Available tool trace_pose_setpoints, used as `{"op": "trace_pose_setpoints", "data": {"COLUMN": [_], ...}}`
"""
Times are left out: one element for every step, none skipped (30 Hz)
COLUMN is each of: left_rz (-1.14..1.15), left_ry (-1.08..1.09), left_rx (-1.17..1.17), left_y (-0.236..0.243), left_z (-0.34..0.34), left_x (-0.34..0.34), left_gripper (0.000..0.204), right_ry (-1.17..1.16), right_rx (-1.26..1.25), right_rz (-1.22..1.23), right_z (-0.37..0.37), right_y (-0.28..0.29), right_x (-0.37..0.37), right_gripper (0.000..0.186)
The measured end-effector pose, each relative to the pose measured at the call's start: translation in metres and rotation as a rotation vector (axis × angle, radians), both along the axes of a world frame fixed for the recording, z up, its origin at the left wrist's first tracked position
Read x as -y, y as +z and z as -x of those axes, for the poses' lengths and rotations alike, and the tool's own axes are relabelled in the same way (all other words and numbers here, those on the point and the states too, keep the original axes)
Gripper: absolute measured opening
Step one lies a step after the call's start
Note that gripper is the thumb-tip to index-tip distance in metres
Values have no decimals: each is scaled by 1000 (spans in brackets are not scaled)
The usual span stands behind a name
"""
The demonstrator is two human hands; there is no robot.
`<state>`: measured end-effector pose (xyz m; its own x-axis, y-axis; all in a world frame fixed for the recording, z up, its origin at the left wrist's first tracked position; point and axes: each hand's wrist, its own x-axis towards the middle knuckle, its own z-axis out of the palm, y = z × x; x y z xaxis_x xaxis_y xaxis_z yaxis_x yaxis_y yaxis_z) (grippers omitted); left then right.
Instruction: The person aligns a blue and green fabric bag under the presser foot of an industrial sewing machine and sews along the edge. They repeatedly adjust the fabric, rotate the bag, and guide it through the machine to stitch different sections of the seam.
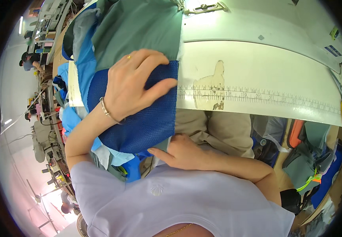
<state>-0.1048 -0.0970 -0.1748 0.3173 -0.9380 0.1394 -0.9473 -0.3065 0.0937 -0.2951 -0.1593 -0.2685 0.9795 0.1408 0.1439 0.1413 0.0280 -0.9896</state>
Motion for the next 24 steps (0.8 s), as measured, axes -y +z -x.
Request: {"op": "trace_pose_setpoints", "data": {"left_rz": [-42,-27,-13,2,19,35,51,85,88,91,96,123,151,183,200,217,236,230,225,219,195,170,145,160], "left_ry": [62,81,100,119,142,165,189,182,180,177,178,166,154,150,158,166,166,151,136,123,127,129,137,142], "left_rx": [26,52,78,104,44,-15,-75,-114,-140,-166,-190,-184,-177,-172,-194,-216,-240,-233,-226,-215,-248,-281,-309,-356], "left_y": [2,0,-3,-4,-4,-4,-3,-4,-4,-4,-4,-5,-7,-10,-11,-13,-14,-15,-15,-14,-13,-12,-11,-9], "left_z": [5,5,2,-1,-3,-7,-10,-13,-14,-12,-11,-12,-12,-11,-10,-11,-12,-13,-13,-14,-15,-16,-17,-19], "left_x": [11,17,24,28,29,28,27,24,22,20,19,19,20,19,18,18,20,20,20,20,20,18,16,15], "left_gripper": [39,37,36,35,32,30,27,21,20,19,18,16,15,13,13,13,13,13,13,14,12,12,11,11], "right_ry": [-24,-36,-48,-25,-11,3,18,31,45,46,50,57,63,81,99,136,164,191,174,159,143,76,13,-52], "right_rx": [66,139,212,207,200,184,168,142,116,74,33,1,-29,-53,-76,-91,-107,-123,-122,-117,-113,-19,79,178], "right_rz": [74,144,213,200,186,165,146,119,91,78,66,51,37,23,10,41,73,106,101,96,92,160,226,292], "right_z": [-1,-2,-2,-2,-2,-2,-2,-1,1,5,9,13,15,16,18,18,17,17,19,20,21,22,22,20], "right_y": [6,13,18,18,17,15,14,10,6,0,-5,-8,-10,-9,-7,-5,-2,0,0,1,1,3,5,10], "right_x": [2,2,1,-1,-4,-5,-6,-5,-4,-4,-4,-3,-1,2,6,10,14,17,18,19,21,25,30,36], "right_gripper": [33,34,35,35,36,37,38,40,41,41,42,42,42,42,42,42,41,41,40,40,39,35,31,28]}}
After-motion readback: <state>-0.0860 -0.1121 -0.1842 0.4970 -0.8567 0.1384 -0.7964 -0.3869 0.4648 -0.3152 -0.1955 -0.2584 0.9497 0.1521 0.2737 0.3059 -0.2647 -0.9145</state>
